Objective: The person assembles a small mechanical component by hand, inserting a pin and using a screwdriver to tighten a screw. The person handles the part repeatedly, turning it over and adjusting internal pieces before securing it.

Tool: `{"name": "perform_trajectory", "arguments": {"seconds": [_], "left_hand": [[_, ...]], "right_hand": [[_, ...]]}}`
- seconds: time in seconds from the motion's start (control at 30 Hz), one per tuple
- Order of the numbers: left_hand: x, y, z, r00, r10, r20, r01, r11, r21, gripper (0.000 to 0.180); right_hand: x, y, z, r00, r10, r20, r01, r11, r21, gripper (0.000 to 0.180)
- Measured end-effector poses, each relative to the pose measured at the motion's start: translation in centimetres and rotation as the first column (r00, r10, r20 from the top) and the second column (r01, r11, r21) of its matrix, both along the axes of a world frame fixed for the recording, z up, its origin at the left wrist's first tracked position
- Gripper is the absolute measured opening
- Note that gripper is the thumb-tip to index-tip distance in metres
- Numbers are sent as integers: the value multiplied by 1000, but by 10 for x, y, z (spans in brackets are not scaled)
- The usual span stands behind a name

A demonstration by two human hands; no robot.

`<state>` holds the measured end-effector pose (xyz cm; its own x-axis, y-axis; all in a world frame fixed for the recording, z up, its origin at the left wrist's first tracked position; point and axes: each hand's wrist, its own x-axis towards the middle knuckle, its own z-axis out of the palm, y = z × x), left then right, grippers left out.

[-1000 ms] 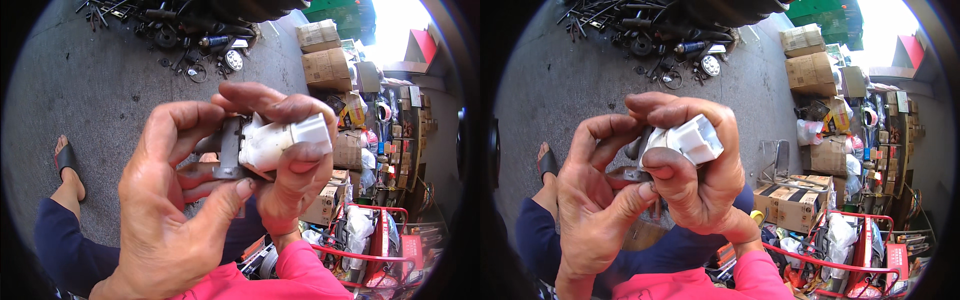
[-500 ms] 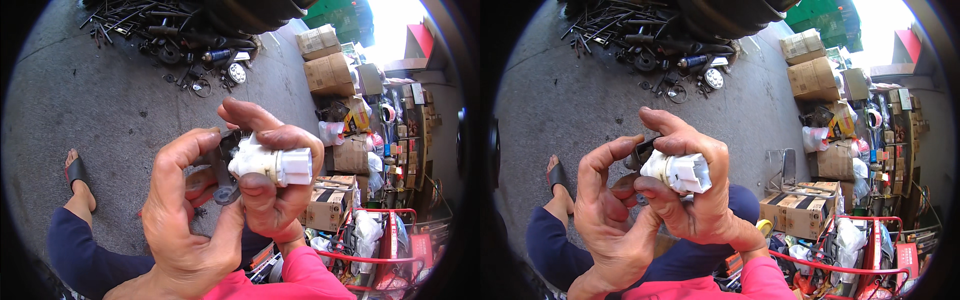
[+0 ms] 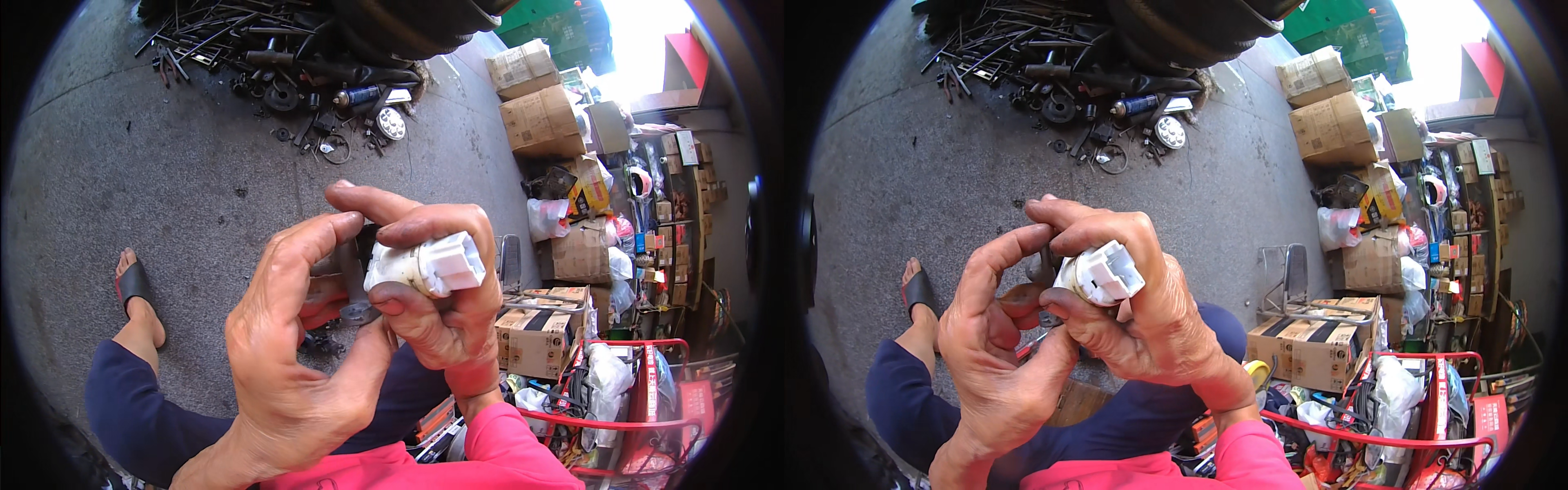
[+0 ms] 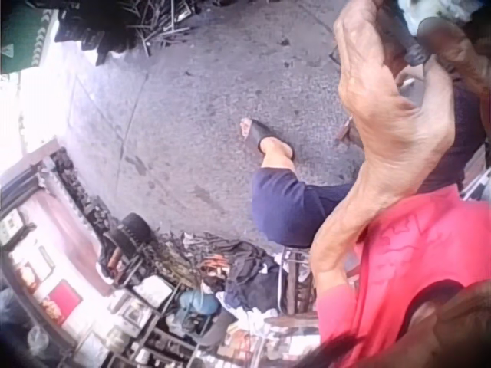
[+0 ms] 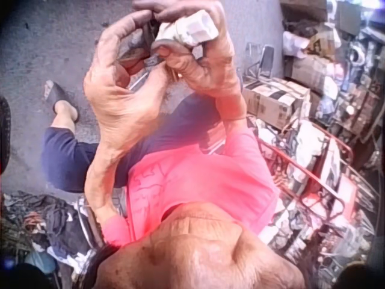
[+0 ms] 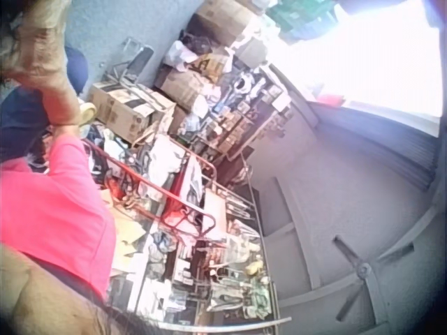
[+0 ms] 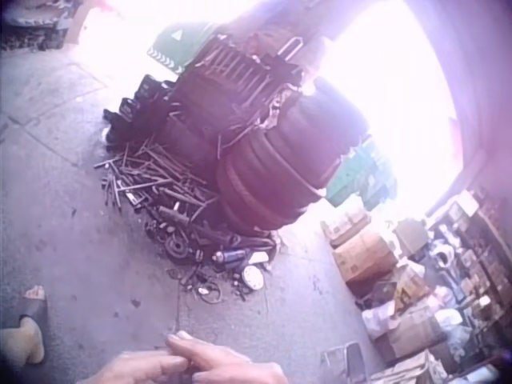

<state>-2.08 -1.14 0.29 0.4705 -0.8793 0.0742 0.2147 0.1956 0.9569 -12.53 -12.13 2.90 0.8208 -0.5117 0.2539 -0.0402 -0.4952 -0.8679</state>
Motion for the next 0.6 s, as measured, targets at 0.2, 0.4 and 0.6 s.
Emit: {"name": "perform_trajectory", "arguments": {"seconds": [0.2,0.4,0.6], "left_hand": [[3,-1,2,999,-35,-28,35,999,23,52],[11,-1,1,989,-119,-91,119,993,-7,48],[7,-2,-1,951,-119,-284,110,993,-48,50]], "right_hand": [[-7,-2,2,998,42,-37,-38,995,97,36],[-3,5,1,999,-34,29,23,951,308,35],[-5,0,-11,1000,3,2,-3,988,155,46]]}}
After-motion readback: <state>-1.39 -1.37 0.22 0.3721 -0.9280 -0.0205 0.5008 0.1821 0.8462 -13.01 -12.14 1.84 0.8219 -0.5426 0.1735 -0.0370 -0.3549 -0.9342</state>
